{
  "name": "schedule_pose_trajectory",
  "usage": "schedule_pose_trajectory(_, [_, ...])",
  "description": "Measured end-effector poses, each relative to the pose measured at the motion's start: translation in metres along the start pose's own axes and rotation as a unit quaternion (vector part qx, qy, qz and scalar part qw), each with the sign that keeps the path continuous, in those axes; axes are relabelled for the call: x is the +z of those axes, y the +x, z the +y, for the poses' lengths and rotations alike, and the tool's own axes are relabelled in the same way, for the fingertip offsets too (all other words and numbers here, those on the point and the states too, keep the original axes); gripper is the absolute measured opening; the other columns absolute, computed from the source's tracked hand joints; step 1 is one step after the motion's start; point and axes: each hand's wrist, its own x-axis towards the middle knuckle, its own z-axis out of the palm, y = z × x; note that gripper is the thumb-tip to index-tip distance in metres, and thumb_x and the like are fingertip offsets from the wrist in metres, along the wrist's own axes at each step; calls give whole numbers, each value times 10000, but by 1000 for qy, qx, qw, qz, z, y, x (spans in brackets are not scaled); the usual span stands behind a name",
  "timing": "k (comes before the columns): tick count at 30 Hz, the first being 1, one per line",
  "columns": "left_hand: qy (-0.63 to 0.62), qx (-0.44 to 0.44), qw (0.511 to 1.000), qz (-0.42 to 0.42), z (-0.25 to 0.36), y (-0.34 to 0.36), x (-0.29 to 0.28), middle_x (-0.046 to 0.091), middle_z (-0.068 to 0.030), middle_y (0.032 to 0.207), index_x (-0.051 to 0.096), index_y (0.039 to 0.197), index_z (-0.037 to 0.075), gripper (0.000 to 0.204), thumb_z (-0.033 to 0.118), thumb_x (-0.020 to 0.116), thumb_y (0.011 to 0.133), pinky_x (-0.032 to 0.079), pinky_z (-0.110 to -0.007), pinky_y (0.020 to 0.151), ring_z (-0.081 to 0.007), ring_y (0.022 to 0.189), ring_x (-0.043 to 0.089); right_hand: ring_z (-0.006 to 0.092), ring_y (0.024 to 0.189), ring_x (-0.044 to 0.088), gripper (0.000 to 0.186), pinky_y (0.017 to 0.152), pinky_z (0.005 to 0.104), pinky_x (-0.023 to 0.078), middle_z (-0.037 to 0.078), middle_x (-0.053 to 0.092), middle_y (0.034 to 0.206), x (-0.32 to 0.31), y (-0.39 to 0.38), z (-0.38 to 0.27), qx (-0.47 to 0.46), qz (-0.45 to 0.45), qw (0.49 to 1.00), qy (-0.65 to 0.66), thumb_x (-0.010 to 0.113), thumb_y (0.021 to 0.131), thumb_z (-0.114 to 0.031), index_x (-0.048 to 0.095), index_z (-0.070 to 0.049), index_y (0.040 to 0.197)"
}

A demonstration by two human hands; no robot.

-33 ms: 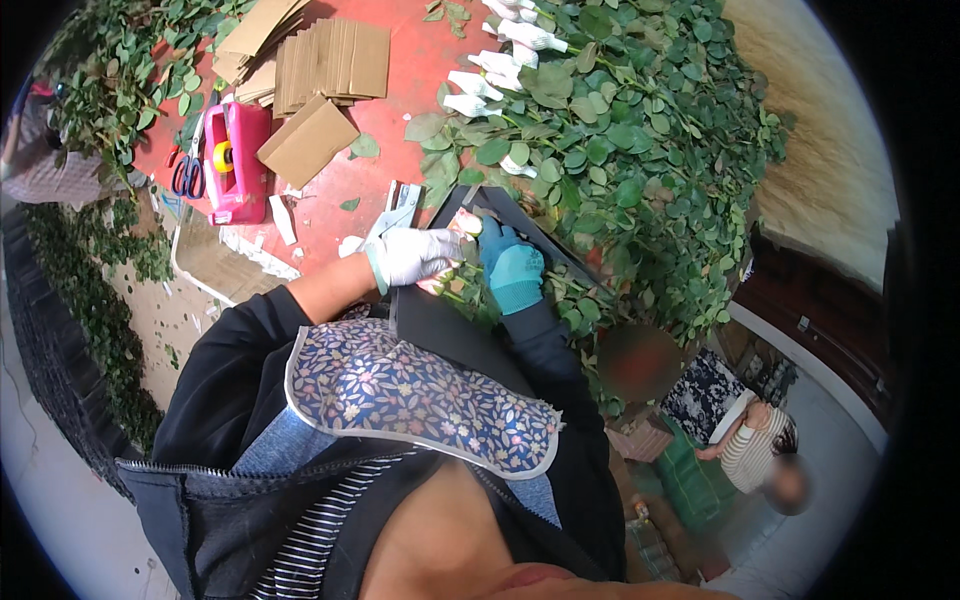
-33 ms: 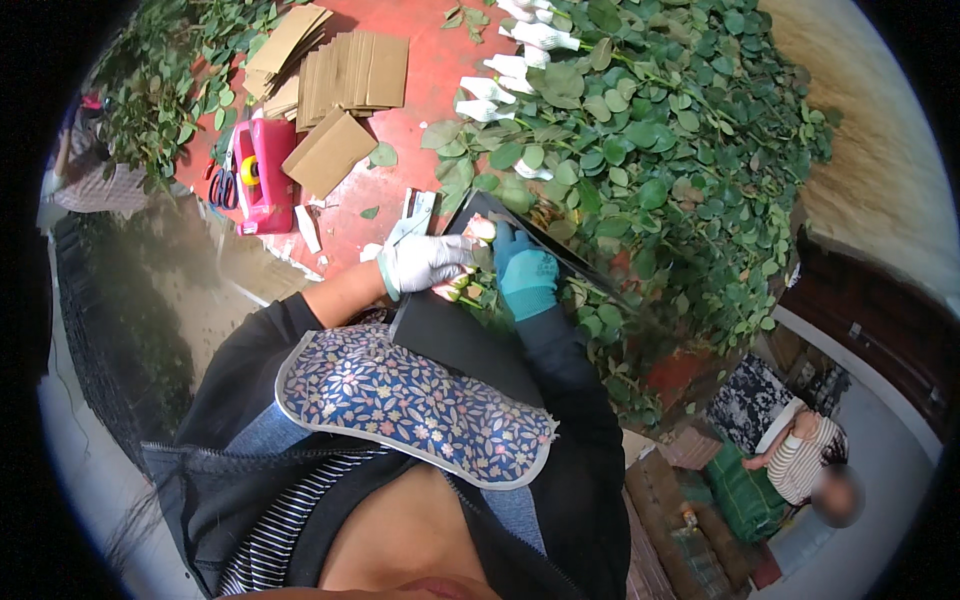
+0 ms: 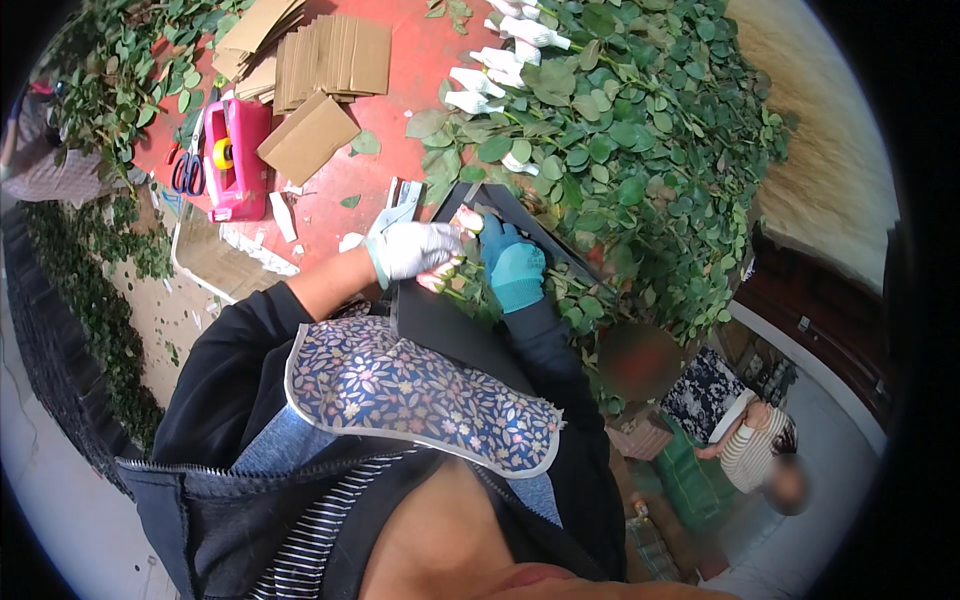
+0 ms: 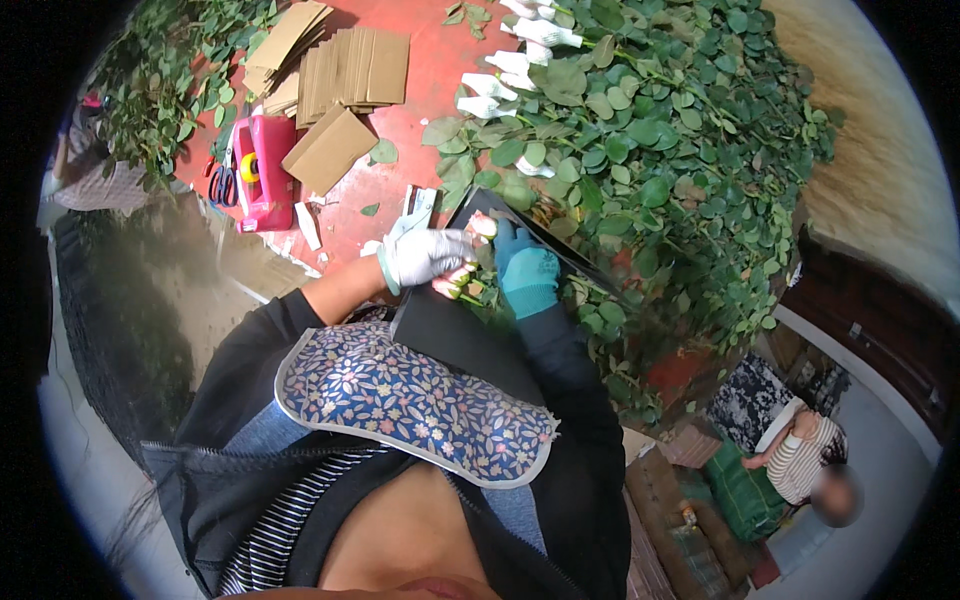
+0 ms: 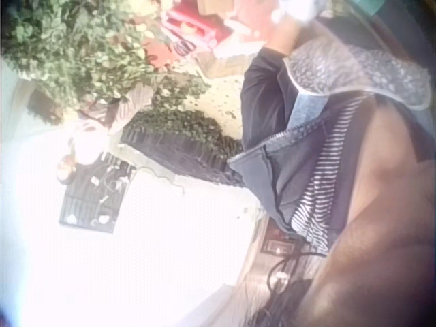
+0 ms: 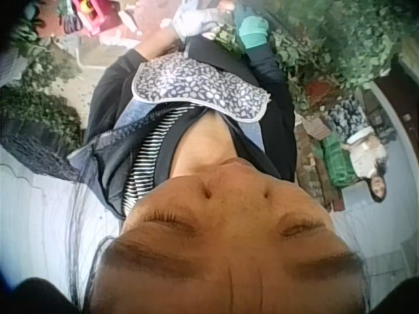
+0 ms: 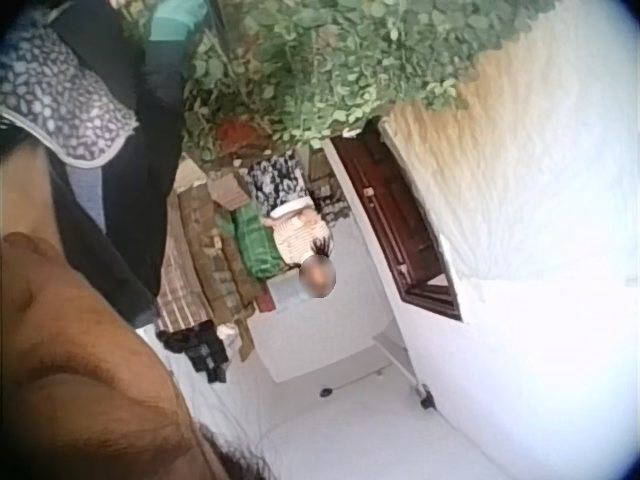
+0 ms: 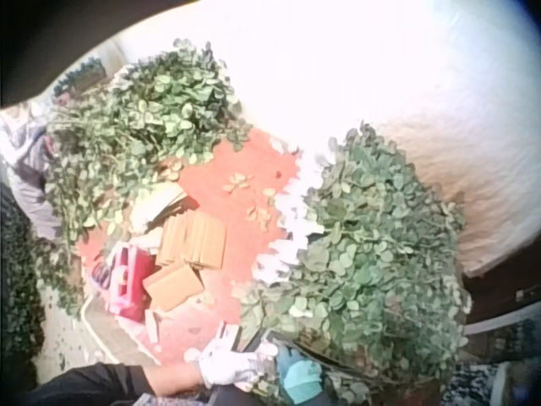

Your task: The person arranges white flowers and green leaves into a black foam block. They repeatedly pick up flowers and leaves from the table, place them into the foam, and adjust their positions. The person uses a stapler to secure the arrangement at intervals.

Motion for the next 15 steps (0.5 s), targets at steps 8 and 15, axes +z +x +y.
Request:
schedule_pose_trajectory(8, [105, 25, 991, 78, 42, 26, -33, 656, -93, 1203, 668, 1108, 83, 243, 161, 560, 904, 547, -310, 827, -248, 1005, 668, 400, 1000, 610, 483, 846, 500, 494, 200, 604, 1166, -1, 1, 1, 13, 4, 999, 32, 616, 849, -183, 511, -95, 1312])
schedule_pose_trajectory(15, [95, -51, 994, -32, 15, 39, -3, 618, -47, 1264, 671, 1085, 84, 246, 138, 588, 860, 552, -353, 699, -260, 864, 688, 370, 942, 645, 389, 759, 491, 515, 186, 632, 1115, 8, 2, 12, -21, 116, 988, 96, 626, 860, -156, 577, -119, 1244])
